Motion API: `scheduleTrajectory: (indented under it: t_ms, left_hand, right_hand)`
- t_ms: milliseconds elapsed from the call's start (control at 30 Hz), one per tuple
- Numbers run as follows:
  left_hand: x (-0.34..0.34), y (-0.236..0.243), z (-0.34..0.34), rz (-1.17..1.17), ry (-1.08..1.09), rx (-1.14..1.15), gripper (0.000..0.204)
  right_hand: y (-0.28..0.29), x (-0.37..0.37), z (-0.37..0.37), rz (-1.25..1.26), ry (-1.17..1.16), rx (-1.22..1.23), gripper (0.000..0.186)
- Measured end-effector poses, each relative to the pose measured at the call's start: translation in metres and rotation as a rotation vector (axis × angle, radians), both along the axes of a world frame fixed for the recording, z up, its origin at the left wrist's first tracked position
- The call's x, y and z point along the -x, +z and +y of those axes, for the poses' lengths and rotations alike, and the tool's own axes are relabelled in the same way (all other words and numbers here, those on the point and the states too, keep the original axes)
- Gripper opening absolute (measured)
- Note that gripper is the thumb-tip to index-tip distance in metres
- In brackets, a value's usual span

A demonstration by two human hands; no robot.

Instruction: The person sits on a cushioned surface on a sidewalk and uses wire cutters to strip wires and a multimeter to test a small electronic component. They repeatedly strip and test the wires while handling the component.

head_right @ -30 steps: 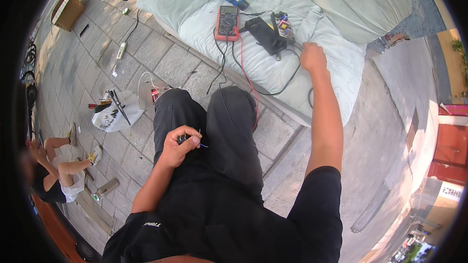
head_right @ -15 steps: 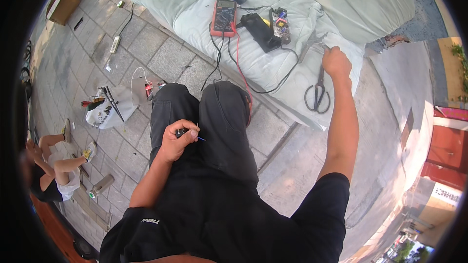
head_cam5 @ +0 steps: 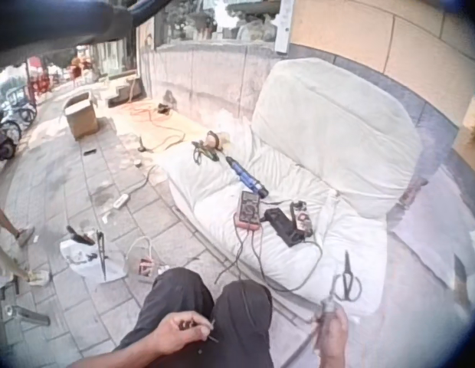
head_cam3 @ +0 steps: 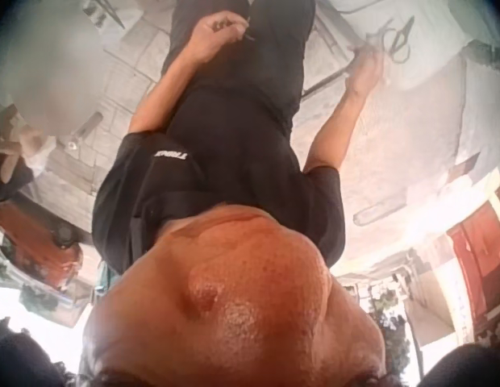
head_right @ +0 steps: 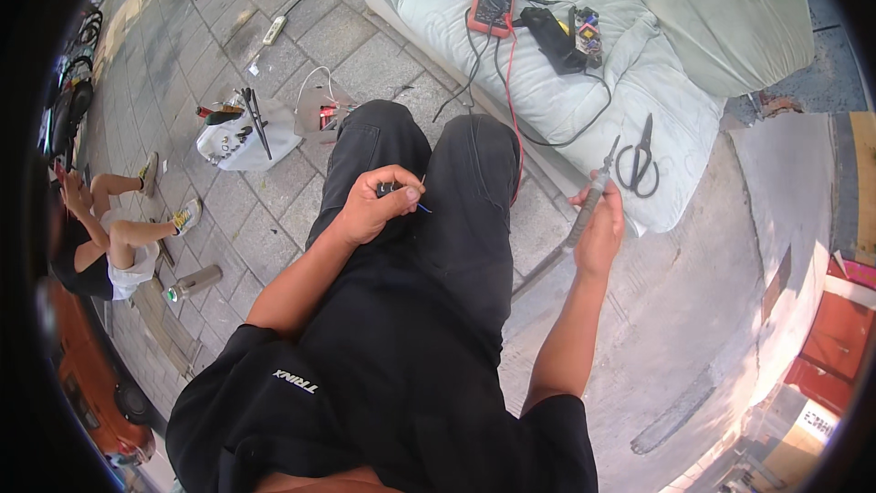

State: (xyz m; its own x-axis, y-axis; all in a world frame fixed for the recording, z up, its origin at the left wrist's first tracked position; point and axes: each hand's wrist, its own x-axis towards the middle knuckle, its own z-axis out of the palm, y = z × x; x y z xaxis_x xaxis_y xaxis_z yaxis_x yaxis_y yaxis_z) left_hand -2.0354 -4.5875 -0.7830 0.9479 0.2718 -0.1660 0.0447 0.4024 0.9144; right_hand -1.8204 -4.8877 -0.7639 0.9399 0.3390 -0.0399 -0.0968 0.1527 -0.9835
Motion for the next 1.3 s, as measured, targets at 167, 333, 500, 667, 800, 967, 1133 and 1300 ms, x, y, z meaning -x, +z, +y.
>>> scheduleTrajectory:
  t_ms: [167,333,500,667,800,967,1133,1300]
  left_hand:
    - [0.004,0.021,-0.016,0.034,0.127,0.233,0.011]
    - [0.009,0.027,-0.027,0.097,0.207,0.144,0.009]
    - [0.014,0.033,-0.028,0.131,0.196,-0.013,0.007]
    - [0.016,0.039,-0.024,0.127,0.177,-0.018,0.01]
    - [0.021,0.048,-0.026,0.116,0.128,-0.091,0.015]
    - [0.016,0.061,-0.029,0.044,0.044,-0.118,0.014]
    - [0.016,0.056,-0.035,0.07,0.046,-0.061,0.014]
    - [0.017,0.055,-0.034,0.099,0.019,-0.1,0.013]
  right_hand:
    - [-0.038,0.051,0.033,0.027,0.206,0.222,0.069]
    - [-0.013,0.067,0.056,-0.086,0.332,0.649,0.104]
    - [0.018,0.076,0.089,-0.282,0.267,0.927,0.104]
    - [0.016,0.062,0.051,0.025,0.187,0.339,0.077]
    - [0.051,0.089,0.033,-0.403,0.394,0.401,0.064]
    - [0.081,0.102,0.048,-0.536,0.737,0.627,0.063]
    - [0.079,0.103,0.054,-0.778,0.686,0.708,0.072]
    - [0.079,0.101,0.05,-0.825,0.689,0.748,0.066]
